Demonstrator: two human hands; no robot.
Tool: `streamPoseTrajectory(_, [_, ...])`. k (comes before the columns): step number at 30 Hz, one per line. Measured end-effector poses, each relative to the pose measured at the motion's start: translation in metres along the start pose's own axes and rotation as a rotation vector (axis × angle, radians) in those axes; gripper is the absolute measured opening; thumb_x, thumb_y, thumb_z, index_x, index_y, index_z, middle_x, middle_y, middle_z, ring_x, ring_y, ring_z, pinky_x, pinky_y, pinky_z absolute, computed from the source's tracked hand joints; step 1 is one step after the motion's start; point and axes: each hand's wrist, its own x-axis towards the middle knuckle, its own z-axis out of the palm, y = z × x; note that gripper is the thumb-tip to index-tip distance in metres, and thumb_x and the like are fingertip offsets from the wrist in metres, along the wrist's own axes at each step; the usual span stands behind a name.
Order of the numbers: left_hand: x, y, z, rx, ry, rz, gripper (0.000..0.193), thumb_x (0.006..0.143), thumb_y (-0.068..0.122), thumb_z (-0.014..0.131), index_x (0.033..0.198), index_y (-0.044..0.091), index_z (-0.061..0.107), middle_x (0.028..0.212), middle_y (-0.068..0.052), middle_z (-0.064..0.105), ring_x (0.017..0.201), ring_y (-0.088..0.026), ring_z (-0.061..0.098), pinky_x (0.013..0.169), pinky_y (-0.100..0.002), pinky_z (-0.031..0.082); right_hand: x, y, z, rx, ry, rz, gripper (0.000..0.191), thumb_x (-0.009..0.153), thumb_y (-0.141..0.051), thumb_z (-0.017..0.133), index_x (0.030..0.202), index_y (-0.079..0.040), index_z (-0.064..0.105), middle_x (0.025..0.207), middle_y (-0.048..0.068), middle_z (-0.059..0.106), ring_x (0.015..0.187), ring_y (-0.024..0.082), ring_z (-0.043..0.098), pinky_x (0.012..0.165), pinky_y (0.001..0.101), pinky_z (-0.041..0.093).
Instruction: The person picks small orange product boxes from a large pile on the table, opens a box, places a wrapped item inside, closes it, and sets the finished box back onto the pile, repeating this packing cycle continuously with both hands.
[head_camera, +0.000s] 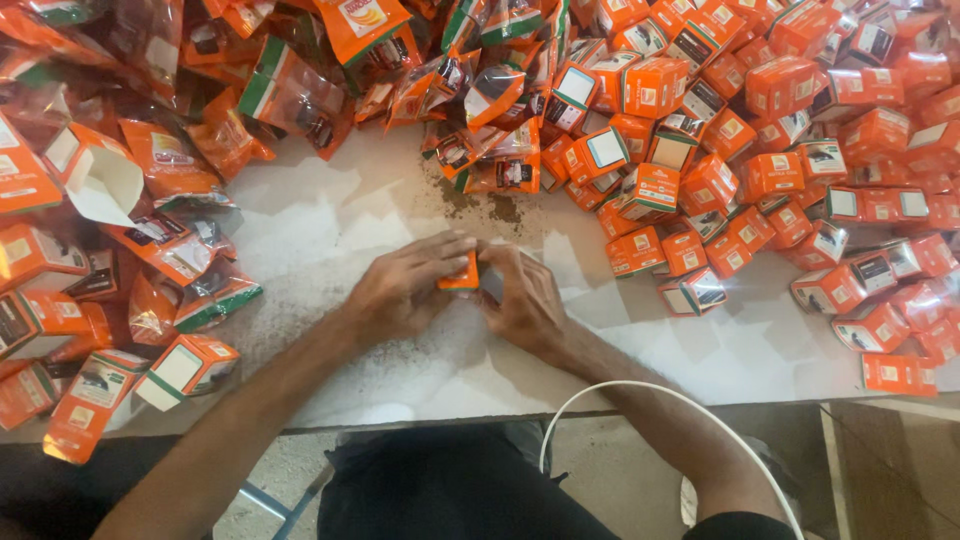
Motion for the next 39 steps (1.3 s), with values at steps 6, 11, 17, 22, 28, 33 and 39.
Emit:
streamPoseTrajectory(6, [-0.001,-0.005,0.0,0.091,0.023,0.02,0.032,0.083,0.004,0.081,0.11,0.003,0.064,0.134,-0.019,0.068,0.126,-0.036,0.066,0.105,-0.042,0.056,-0.002,0.009,0.007,0.04,0.006,0.037,0.057,0.083,-0.013,0.086,0.124,-0.004,0.047,0.114,0.02,0.071,0.102,0.041,0.072,0.084,0.0458,0.058])
streamPoseTrajectory(11, [-0.006,-0.014,0.0,0.148,0.002,0.078,0.023,0.088,0.006,0.077,0.107,0.003,0.066,0.138,-0.019,0.065,0.132,-0.036,0.062,0.11,-0.043,0.055,0.004,0.009,0.011,-0.018,0.027,-0.047,0.061,0.082,-0.017,0.087,0.127,-0.004,0.047,0.113,0.021,0.07,0.101,0.041,0.071,0.083,0.0483,0.056])
streamPoseTrajectory(17, [-0.012,-0.009,-0.006,0.215,-0.001,0.121,0.017,0.085,0.01,0.074,0.097,0.005,0.064,0.136,-0.022,0.065,0.13,-0.037,0.062,0.11,-0.045,0.054,0.006,0.0,0.012,-0.087,-0.001,-0.102,0.065,0.082,-0.016,0.082,0.136,-0.004,0.048,0.12,0.02,0.069,0.106,0.039,0.069,0.089,0.0486,0.055])
streamPoseTrajectory(22, [-0.017,-0.008,-0.006,0.117,0.011,0.061,0.018,0.093,0.009,0.075,0.107,0.004,0.065,0.133,-0.017,0.068,0.13,-0.033,0.063,0.107,-0.042,0.056,0.006,-0.004,0.012,-0.056,-0.012,-0.104,0.065,0.085,-0.023,0.084,0.137,-0.005,0.048,0.12,0.017,0.069,0.107,0.039,0.069,0.089,0.0476,0.055])
streamPoseTrajectory(28, [-0.024,-0.021,-0.004,0.279,-0.076,0.156,0.025,0.087,0.011,0.076,0.107,0.003,0.065,0.139,-0.018,0.064,0.135,-0.036,0.06,0.113,-0.044,0.052,0.006,-0.002,0.01,-0.081,-0.01,-0.101,0.064,0.087,-0.023,0.082,0.138,-0.006,0.048,0.123,0.018,0.069,0.109,0.039,0.069,0.09,0.0474,0.055])
streamPoseTrajectory(33, [-0.02,-0.007,-0.008,0.239,-0.188,0.159,0.033,0.085,0.026,0.078,0.098,0.001,0.061,0.154,-0.026,0.049,0.148,-0.04,0.044,0.125,-0.055,0.035,0.006,-0.004,0.011,-0.097,-0.009,-0.183,0.067,0.083,-0.012,0.077,0.142,-0.006,0.047,0.13,0.02,0.068,0.116,0.04,0.067,0.097,0.048,0.054])
streamPoseTrajectory(39, [-0.033,-0.001,-0.097,0.595,0.05,0.067,0.034,0.099,0.021,0.072,0.125,0.0,0.064,0.147,-0.022,0.054,0.142,-0.04,0.046,0.125,-0.06,0.027,0.026,0.002,-0.016,-0.222,0.202,-0.323,0.061,0.099,-0.017,0.08,0.147,-0.016,0.044,0.144,0.011,0.059,0.135,0.035,0.06,0.114,0.0489,0.049])
